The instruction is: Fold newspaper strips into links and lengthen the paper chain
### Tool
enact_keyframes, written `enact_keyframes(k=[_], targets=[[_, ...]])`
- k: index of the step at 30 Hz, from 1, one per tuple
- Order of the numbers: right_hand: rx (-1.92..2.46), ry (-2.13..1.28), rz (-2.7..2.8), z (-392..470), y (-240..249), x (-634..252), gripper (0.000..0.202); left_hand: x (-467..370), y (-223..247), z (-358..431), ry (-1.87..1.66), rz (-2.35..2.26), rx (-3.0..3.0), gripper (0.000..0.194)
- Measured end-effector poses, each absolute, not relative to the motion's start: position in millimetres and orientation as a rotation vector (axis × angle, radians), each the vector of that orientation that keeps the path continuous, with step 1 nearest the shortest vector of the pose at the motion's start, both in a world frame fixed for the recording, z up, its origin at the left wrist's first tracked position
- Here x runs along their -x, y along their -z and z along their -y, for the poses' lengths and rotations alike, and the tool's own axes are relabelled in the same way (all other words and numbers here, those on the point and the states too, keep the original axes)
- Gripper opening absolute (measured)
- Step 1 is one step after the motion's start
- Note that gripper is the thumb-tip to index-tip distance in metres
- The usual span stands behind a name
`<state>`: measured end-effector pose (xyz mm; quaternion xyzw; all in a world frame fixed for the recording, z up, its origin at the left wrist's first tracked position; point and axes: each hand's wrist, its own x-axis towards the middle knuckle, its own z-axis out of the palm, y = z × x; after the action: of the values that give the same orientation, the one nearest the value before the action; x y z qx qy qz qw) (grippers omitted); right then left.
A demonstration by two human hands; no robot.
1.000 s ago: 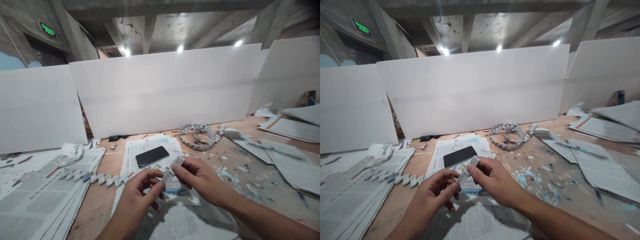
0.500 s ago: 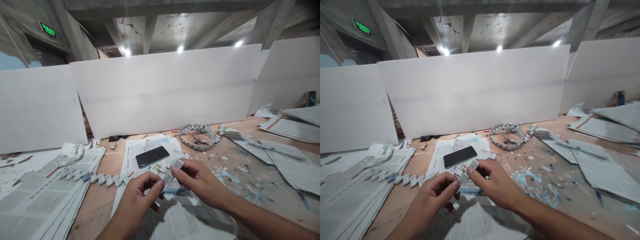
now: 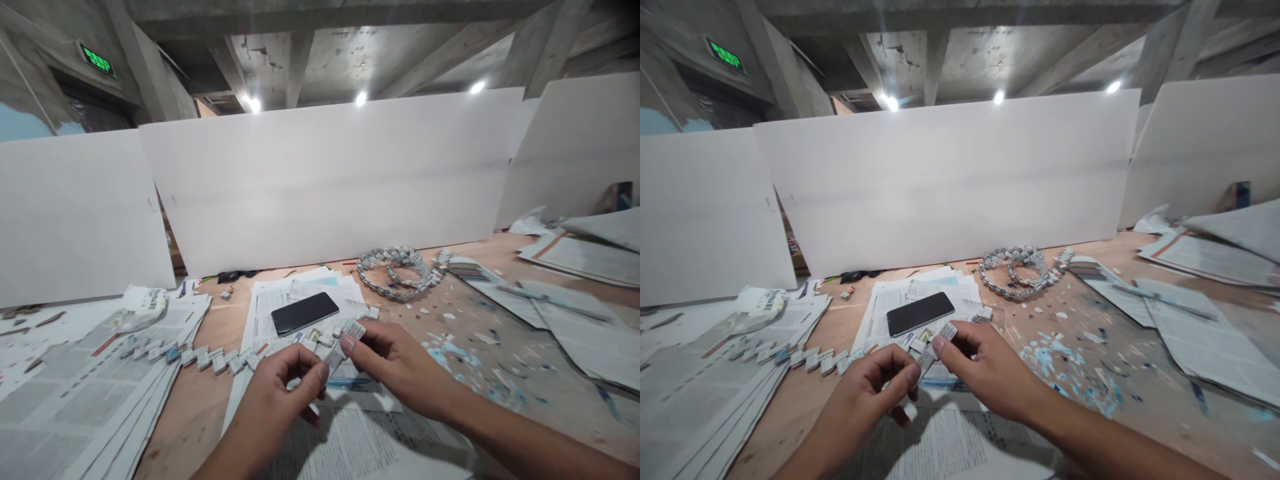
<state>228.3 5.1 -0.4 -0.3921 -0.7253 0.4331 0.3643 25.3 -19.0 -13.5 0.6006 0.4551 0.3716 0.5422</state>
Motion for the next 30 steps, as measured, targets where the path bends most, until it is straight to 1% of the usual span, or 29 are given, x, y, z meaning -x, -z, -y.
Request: enact_keyframes(k=[17, 21, 24, 30], targets=[[1.006, -1.101, 1.903, -5.9, 2.6, -228.6, 0.037, -25.8, 13.0, 18.6, -0.843, -1.085, -1.331, 0.037], [0.998, -1.153, 1.902, -5.0, 4.5, -228.2, 0.031, -25.9, 12.6, 18.1, -0.852, -1.099, -1.380, 0.035], [1.009, -1.148, 1.868, -5.8, 6.6, -228.6, 0.032, -25.7, 11.8, 19.0, -0.891, -1.116, -1.462, 0.032], [0.947, -1.315, 1.677, -7.5, 4.6, -228.6, 0.033, -25.3, 9.7, 20.6, -0.906, -1.100, -1.455, 0.035]])
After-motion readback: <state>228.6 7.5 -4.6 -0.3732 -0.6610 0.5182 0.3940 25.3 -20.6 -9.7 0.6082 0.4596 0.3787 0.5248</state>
